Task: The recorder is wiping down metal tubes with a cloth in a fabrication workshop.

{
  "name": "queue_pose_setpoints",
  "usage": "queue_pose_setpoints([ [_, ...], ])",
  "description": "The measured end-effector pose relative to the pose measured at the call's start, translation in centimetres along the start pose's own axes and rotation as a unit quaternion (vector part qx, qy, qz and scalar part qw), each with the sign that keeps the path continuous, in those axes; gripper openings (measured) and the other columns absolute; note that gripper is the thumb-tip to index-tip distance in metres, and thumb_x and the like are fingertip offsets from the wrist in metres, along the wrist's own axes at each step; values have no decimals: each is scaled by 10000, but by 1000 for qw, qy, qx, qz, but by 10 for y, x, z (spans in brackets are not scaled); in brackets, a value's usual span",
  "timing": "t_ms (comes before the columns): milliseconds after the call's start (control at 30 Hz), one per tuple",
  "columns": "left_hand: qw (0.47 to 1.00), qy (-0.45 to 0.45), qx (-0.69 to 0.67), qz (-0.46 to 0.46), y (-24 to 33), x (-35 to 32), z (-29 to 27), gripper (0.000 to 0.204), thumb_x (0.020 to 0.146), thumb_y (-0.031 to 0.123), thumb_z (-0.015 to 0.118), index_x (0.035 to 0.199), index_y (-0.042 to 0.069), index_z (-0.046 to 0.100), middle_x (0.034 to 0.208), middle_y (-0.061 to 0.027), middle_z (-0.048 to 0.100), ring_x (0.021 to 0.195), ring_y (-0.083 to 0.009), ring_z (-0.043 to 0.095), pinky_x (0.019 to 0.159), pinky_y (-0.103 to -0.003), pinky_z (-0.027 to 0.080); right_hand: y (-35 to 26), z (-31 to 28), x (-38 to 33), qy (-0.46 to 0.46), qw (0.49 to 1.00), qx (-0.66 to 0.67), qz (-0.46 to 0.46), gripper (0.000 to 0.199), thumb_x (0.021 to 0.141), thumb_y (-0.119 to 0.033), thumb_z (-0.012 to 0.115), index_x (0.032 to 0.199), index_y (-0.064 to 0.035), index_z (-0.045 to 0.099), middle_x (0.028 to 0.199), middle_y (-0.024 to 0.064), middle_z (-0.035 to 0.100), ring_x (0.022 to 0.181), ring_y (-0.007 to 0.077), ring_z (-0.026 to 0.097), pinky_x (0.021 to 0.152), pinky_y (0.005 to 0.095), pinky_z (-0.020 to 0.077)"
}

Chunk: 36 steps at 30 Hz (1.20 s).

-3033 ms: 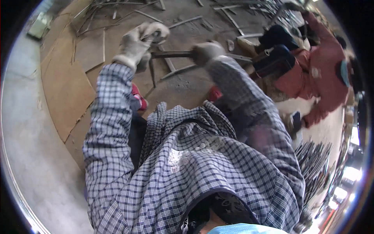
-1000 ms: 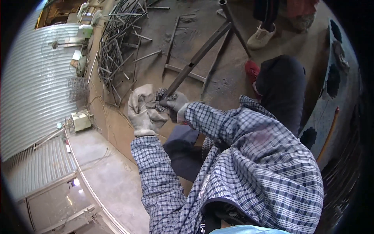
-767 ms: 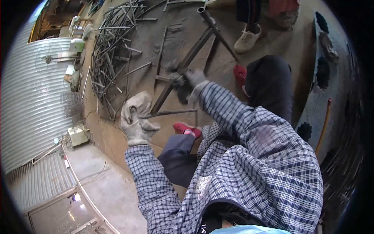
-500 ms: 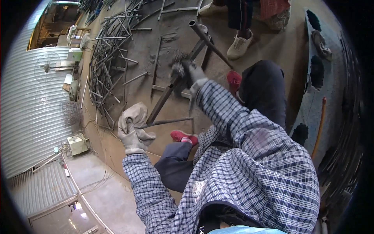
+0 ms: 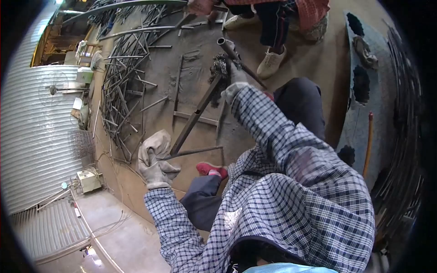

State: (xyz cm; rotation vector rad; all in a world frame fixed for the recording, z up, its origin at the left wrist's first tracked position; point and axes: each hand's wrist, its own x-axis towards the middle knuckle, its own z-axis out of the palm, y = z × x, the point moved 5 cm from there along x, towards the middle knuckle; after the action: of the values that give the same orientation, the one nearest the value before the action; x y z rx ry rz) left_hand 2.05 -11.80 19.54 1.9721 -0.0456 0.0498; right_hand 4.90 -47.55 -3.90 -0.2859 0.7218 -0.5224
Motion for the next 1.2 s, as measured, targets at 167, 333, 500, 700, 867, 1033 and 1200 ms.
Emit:
queue_pose_setpoints([
  [167, 1000, 16, -18, 16, 1, 7, 21, 276, 871, 185, 649, 1087, 36, 565, 1031, -25, 600, 919, -119, 568, 816, -269, 477, 64, -25, 1, 2, 986, -148, -78, 245, 829, -148, 675, 1013, 5, 624, 860, 93, 674, 717, 216, 658, 636, 334, 554],
  [333, 999, -1, -46, 2, 9, 2, 31, 261, 873, 160, 645, 1090, 40, 566, 1035, -24, 596, 930, -122, 566, 836, -264, 468, 4, -36, 47, -17, 991, 11, 133, 201, 895, -244, 585, 1021, -92, 618, 779, 58, 656, 691, 226, 637, 648, 397, 541],
  [500, 998, 24, -63, 13, -6, 2, 0, 277, 859, 159, 667, 1089, 42, 567, 1025, -10, 594, 917, -100, 560, 814, -243, 471, -24, 23, -33, -144, 961, 186, 147, 319, 872, -352, 611, 1034, -78, 623, 878, 85, 674, 700, 247, 654, 625, 450, 557],
  [700, 998, 35, -49, -1, -13, 17, -1, 345, 850, 167, 677, 1133, 14, 551, 1061, -31, 596, 949, -109, 564, 844, -253, 473, 49, 25, -100, -96, 970, 46, 217, 270, 872, -258, 622, 1052, -58, 607, 901, 58, 661, 775, 209, 650, 684, 344, 548],
  [867, 1000, -9, -24, -11, -11, 25, 36, 377, 850, 225, 675, 1144, 30, 543, 1078, -46, 593, 969, -133, 573, 843, -270, 484, 47, -8, -28, -180, 961, 95, 185, 300, 859, -270, 635, 1055, -45, 604, 929, 86, 659, 786, 211, 651, 694, 356, 554],
  [1033, 999, -21, -49, -8, -6, 21, 21, 370, 852, 259, 666, 1128, 41, 552, 1060, -96, 623, 930, -236, 631, 804, -342, 537, -39, 31, -36, -241, 926, 261, 126, 344, 892, -299, 570, 1141, -62, 563, 1068, 104, 634, 935, 238, 620, 841, 409, 528],
  [1200, 976, -64, -186, -95, -16, 25, 25, 386, 862, 276, 647, 1130, 27, 524, 1136, -121, 588, 961, -260, 623, 829, -374, 538, 2, 17, -52, -202, 942, 214, 160, 309, 899, -254, 553, 1121, -38, 550, 1000, 109, 638, 878, 249, 637, 786, 388, 549],
])
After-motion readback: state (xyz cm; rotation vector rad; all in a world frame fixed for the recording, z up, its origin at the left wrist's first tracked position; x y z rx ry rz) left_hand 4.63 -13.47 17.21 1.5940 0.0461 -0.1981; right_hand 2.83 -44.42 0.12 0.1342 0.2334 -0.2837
